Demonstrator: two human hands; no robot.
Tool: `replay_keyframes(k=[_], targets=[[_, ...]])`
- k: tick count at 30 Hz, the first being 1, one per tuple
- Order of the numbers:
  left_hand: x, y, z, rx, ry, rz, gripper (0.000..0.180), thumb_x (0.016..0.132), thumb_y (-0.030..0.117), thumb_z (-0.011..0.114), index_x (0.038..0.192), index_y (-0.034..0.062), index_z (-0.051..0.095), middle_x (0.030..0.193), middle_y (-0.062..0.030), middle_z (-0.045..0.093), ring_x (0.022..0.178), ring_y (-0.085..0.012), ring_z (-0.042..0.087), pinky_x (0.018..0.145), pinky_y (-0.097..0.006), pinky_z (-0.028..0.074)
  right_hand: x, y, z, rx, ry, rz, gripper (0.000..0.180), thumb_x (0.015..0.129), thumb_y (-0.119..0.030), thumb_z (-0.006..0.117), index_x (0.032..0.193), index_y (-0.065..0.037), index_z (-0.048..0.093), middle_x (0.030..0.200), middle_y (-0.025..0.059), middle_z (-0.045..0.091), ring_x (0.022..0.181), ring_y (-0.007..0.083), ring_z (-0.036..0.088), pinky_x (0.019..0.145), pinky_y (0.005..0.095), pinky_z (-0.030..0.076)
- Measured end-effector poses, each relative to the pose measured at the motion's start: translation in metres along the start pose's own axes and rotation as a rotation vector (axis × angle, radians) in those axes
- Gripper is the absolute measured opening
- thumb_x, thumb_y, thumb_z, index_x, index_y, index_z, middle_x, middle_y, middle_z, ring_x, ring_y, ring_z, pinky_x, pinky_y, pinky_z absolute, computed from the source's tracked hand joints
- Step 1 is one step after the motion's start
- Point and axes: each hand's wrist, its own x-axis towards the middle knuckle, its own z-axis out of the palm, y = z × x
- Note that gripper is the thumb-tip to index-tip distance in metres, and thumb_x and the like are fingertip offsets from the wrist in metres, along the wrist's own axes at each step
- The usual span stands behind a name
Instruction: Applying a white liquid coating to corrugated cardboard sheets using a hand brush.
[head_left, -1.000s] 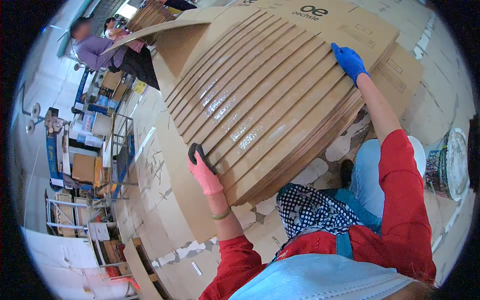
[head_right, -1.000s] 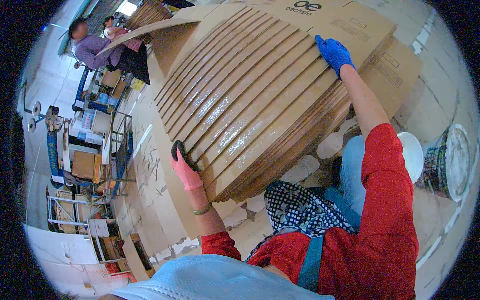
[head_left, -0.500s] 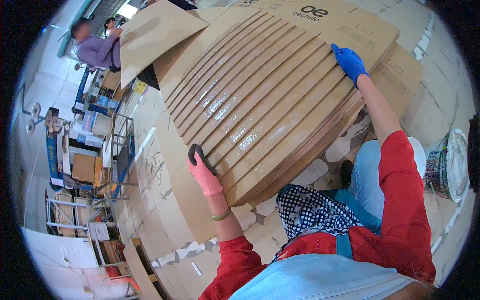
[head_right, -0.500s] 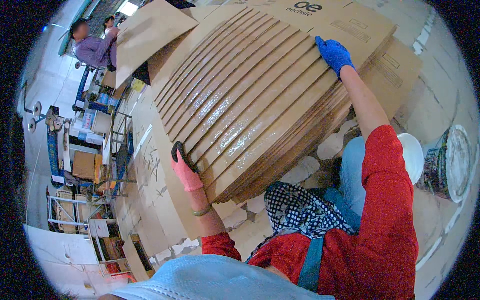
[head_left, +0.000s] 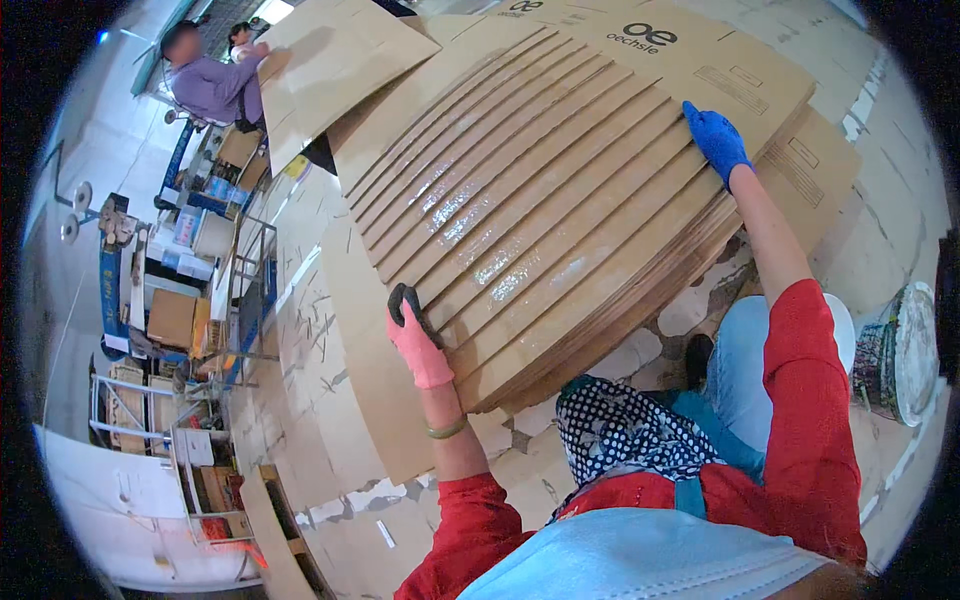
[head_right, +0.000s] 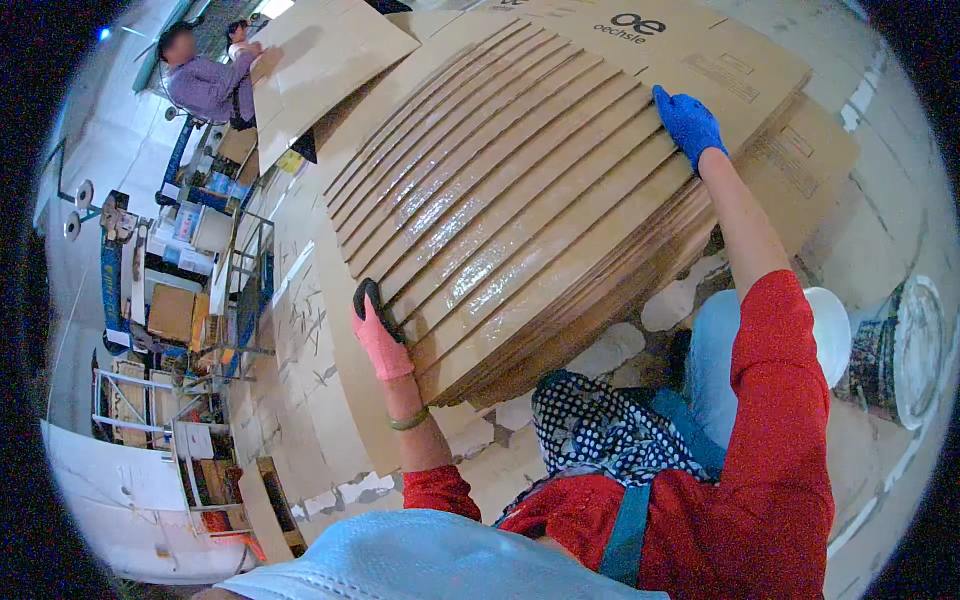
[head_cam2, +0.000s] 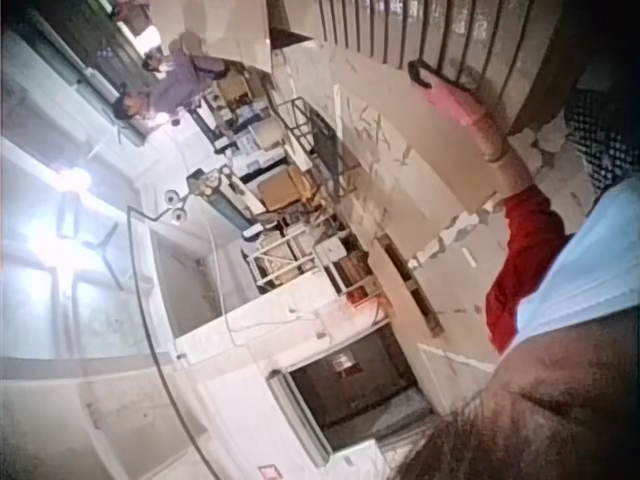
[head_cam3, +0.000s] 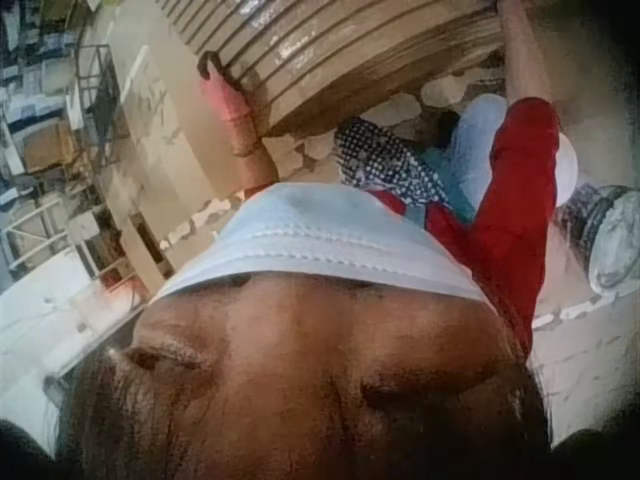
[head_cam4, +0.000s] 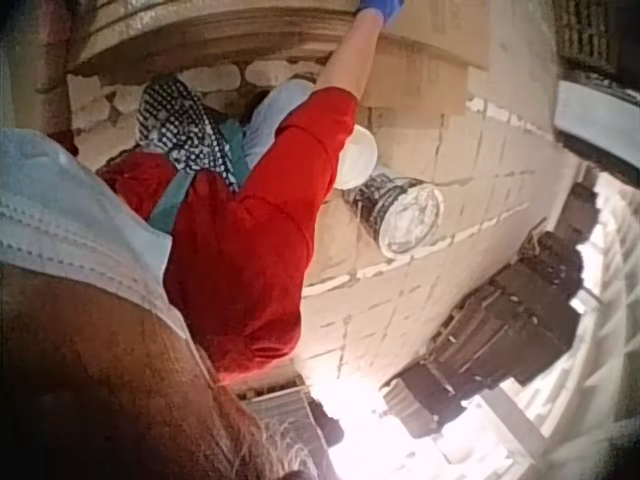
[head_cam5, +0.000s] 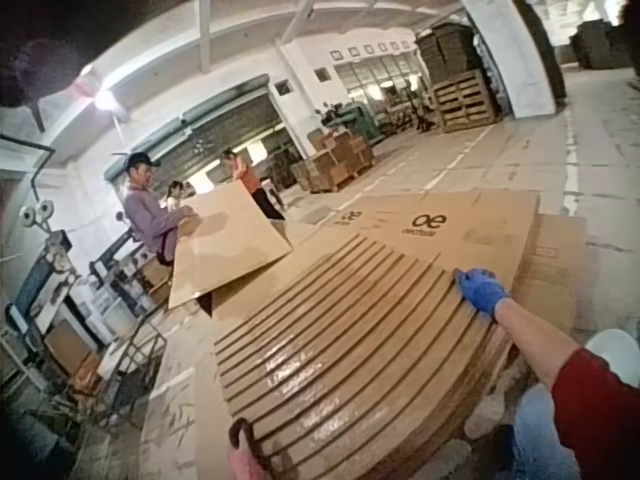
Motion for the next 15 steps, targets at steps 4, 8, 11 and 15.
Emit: replay_keyframes(k=[4, 8, 11, 15], targets=[[-0.001, -0.001, 0.000, -0.028, -0.007, -0.004, 0.033, 0.091, 0.019, 0.054, 0.114, -0.0048, 0.057, 0.109, -0.0097, 0.061, 0.100, -0.0175, 0.056, 0.090, -0.030, 0.044, 0.005, -0.001, 0.000, 0.044, -0.088, 0.204, 0.055, 0.092, -0.049, 0.038, 0.102, -0.001, 0.063, 0.105, 0.0225, 0.062, 0.101, 0.0383, 0.057, 0.091, 0.0425, 0.042], [0.001, -0.002, -0.001, -0.004, -0.017, 0.005, 0.033, 0.091, 0.019, 0.054, 0.114, -0.0045, 0.057, 0.108, -0.0091, 0.061, 0.099, -0.0171, 0.056, 0.089, -0.029, 0.044, 0.008, 0.012, 0.008, 0.040, -0.047, 0.091, 0.065, 0.091, -0.055, 0.031, 0.101, 0.000, 0.064, 0.108, 0.0240, 0.060, 0.105, 0.0380, 0.055, 0.094, 0.0448, 0.040], [0.003, -0.003, 0.001, 0.004, -0.020, 0.008, 0.032, 0.091, 0.019, 0.054, 0.114, -0.0039, 0.057, 0.108, -0.0085, 0.061, 0.098, -0.0167, 0.056, 0.087, -0.029, 0.044, 0.013, 0.023, 0.010, -0.090, -0.097, 0.033, 0.055, 0.094, -0.046, 0.032, 0.112, -0.003, 0.059, 0.109, 0.0225, 0.060, 0.103, 0.0376, 0.057, 0.092, 0.0451, 0.042], [0.001, -0.004, -0.003, 0.002, -0.007, -0.008, 0.032, 0.091, 0.019, 0.053, 0.114, -0.0030, 0.057, 0.106, -0.0075, 0.061, 0.095, -0.0161, 0.056, 0.084, -0.029, 0.045, 0.006, 0.014, 0.009, -0.238, -0.135, -0.062, 0.040, 0.097, -0.032, 0.032, 0.129, -0.013, 0.047, 0.113, 0.0187, 0.059, 0.104, 0.0345, 0.056, 0.092, 0.0417, 0.043]])
